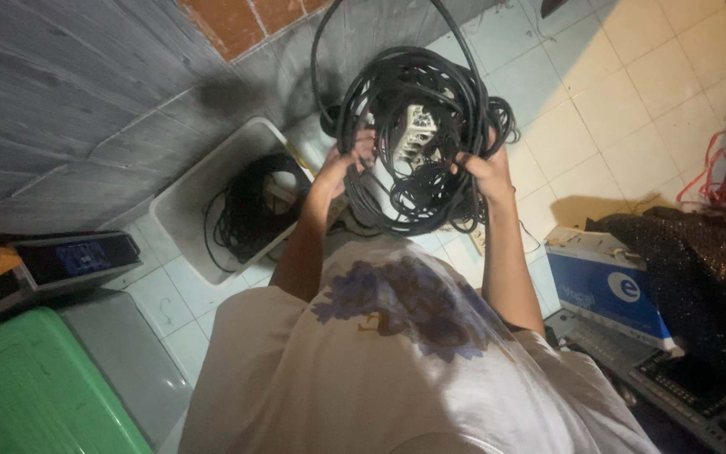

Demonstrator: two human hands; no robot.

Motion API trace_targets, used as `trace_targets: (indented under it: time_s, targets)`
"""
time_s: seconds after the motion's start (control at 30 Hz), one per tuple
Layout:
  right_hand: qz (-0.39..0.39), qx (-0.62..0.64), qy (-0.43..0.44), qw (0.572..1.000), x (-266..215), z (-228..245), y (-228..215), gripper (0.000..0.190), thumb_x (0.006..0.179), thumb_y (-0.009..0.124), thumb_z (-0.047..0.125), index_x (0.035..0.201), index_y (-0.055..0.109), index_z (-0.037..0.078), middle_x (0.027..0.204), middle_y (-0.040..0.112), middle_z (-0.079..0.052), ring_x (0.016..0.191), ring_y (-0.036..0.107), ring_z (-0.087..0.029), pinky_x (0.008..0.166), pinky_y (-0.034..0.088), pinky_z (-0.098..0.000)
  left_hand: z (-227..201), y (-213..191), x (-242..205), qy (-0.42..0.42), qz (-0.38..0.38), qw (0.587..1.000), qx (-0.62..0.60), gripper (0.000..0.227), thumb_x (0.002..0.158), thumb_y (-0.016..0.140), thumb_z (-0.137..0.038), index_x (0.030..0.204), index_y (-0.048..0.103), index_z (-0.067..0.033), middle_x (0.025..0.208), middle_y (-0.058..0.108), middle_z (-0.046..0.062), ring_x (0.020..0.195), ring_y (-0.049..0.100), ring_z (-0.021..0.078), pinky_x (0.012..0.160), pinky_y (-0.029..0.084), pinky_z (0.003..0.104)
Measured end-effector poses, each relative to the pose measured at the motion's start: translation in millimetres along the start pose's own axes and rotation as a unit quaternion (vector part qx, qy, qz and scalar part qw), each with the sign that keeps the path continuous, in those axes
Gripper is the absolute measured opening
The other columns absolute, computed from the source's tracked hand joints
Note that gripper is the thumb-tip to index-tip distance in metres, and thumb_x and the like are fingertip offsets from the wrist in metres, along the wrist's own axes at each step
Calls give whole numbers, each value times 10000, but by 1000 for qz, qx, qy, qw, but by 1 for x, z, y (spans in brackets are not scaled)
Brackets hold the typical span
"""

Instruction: The person untangles a large bundle of black cables and power strips, gathers a portion of the cables, and places them into a white plastic bin.

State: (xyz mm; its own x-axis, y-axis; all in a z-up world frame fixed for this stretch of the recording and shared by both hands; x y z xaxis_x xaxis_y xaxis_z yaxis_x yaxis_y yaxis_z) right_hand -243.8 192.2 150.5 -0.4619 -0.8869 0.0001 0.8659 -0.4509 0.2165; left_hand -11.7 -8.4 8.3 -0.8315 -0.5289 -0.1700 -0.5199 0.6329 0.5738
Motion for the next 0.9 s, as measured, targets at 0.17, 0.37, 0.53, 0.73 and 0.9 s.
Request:
trace_targets:
  time_s: [0.17,0.37,0.53,0.73,0.9]
  targets:
    - [8,29,29,999,3,-23,12,383,798,651,-31,1162,534,-48,852,635,-113,677,650,-207,640,559,-347,5,4,3,-46,-15,999,-21,543,880,793,-123,1361,547,-78,1173,702,86,917,688,194,826,583,345]
    - [29,6,41,999,9,-46,30,213,832,656,-16,1042,620,-34,844,664,-111,683,638,-185,647,533,-322,1,-9,-13,-97,-104,990,-15,347,868,778,-71,1190,657,-20,1028,725,66,880,701,153,761,585,309]
    - [-8,-162,38,986,20,-88,23,191,866,773,11,1020,668,-31,895,694,-85,770,655,-160,718,541,-305,-9,-35,-37,-76,-75,992,-67,234,868,765,-108,1076,690,-32,868,699,58,729,680,178,668,561,326]
    - [-110,-160,93,977,0,-156,50,229,797,743,50,1013,671,31,884,714,-11,767,668,-124,696,566,-288,27,-77,-54,-18,-177,980,92,245,958,759,-219,834,648,-40,709,652,48,642,608,148,643,472,281]
    - [-110,-209,136,962,-38,-181,68,187,825,758,86,986,708,5,870,730,-58,760,668,-151,690,539,-297,30,-75,-86,-18,-209,973,101,204,920,736,-239,840,660,-68,710,609,-7,601,554,104,566,431,271]
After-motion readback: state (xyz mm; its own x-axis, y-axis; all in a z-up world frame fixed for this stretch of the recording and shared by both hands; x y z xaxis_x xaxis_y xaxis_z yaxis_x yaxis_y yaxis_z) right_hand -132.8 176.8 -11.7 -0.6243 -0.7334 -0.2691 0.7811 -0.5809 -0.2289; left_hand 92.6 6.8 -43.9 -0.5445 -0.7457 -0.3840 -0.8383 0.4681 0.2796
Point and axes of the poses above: each hand's wrist, its own x-axis towards the middle knuckle, its own y-axis out of the palm, z = x × y, the point moved 1 cm from there along x, towards the middle knuckle
